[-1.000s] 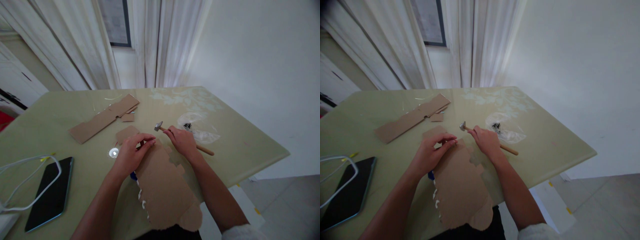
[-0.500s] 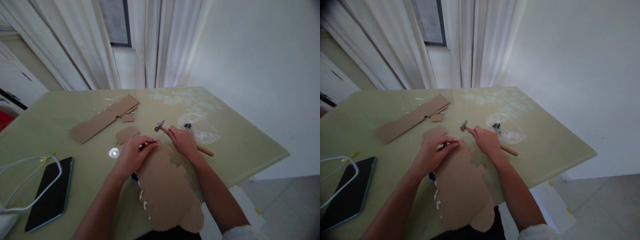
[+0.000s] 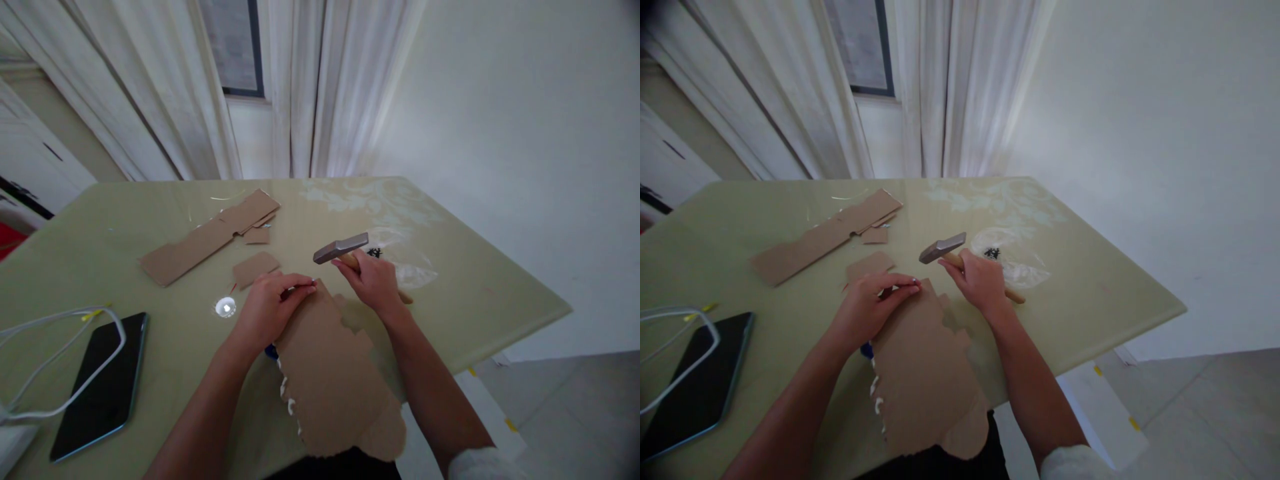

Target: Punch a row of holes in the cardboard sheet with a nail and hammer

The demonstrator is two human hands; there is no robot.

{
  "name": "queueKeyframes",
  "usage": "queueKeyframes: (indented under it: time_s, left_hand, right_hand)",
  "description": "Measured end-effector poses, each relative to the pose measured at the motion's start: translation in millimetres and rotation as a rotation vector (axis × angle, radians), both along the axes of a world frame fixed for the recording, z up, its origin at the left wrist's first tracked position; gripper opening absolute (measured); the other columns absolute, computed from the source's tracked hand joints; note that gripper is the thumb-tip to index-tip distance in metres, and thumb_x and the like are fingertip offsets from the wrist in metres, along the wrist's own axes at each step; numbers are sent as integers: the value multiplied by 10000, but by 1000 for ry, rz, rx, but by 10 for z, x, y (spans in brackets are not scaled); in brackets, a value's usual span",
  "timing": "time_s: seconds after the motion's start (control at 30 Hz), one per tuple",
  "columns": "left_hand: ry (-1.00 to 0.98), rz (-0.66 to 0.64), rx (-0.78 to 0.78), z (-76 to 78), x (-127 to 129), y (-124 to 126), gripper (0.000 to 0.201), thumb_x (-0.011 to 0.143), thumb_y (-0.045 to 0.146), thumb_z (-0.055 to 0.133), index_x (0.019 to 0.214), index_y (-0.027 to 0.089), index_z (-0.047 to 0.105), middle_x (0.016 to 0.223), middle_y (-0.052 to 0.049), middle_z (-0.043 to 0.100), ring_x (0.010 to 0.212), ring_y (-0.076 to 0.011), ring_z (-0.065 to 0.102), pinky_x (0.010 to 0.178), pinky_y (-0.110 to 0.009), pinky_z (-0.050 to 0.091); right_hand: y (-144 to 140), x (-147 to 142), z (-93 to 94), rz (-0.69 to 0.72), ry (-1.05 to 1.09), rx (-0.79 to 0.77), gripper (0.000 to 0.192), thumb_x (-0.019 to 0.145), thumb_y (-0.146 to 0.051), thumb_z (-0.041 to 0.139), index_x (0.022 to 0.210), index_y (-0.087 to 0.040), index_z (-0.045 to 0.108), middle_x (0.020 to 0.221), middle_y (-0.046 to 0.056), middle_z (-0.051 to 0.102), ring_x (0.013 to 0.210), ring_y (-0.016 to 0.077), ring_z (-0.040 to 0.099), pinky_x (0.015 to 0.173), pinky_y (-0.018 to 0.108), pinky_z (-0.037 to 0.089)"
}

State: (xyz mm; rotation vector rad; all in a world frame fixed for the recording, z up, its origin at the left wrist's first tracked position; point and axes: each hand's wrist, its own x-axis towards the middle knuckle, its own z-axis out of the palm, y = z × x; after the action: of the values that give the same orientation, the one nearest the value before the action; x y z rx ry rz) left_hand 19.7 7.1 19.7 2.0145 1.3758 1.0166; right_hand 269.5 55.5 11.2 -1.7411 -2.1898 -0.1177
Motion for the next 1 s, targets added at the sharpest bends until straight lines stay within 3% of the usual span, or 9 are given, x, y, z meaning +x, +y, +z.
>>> queueKeyframes:
  time_s: [0.23, 0.47, 0.6, 1.0]
  left_hand:
    - [11, -17, 38, -30, 1, 16, 175, 1007, 356, 732, 1017, 315, 901, 905, -24, 874, 745, -227, 739, 777, -361, 540]
    - [35, -20, 36, -53, 17, 31, 178, 1012, 323, 733, 1065, 299, 902, 955, -27, 883, 800, -227, 756, 836, -363, 567]
    - [52, -4, 57, -59, 20, 36, 165, 1004, 274, 755, 1064, 299, 907, 910, -27, 871, 820, -237, 757, 833, -360, 561]
    - [42, -18, 62, -35, 40, 43, 149, 993, 237, 760, 1037, 265, 900, 961, -38, 878, 866, -256, 774, 862, -380, 569]
  right_hand:
    - [-13, 65, 185, 16, 38, 22, 469, 1016, -535, 469, 736, -204, 649, 685, 72, 684, 636, 194, 580, 661, 320, 311]
    - [-23, 12, 765, 5, -269, 64, 412, 1016, -495, 515, 875, -185, 747, 795, 105, 768, 697, 230, 633, 637, 343, 244]
    - [-93, -64, 1014, 31, -449, -5, 383, 1034, -465, 525, 981, -184, 781, 905, 124, 814, 747, 251, 675, 629, 347, 222]
    - [-203, -148, 987, 24, -504, -29, 366, 1046, -448, 545, 1010, -167, 777, 983, 156, 823, 810, 268, 701, 638, 349, 229]
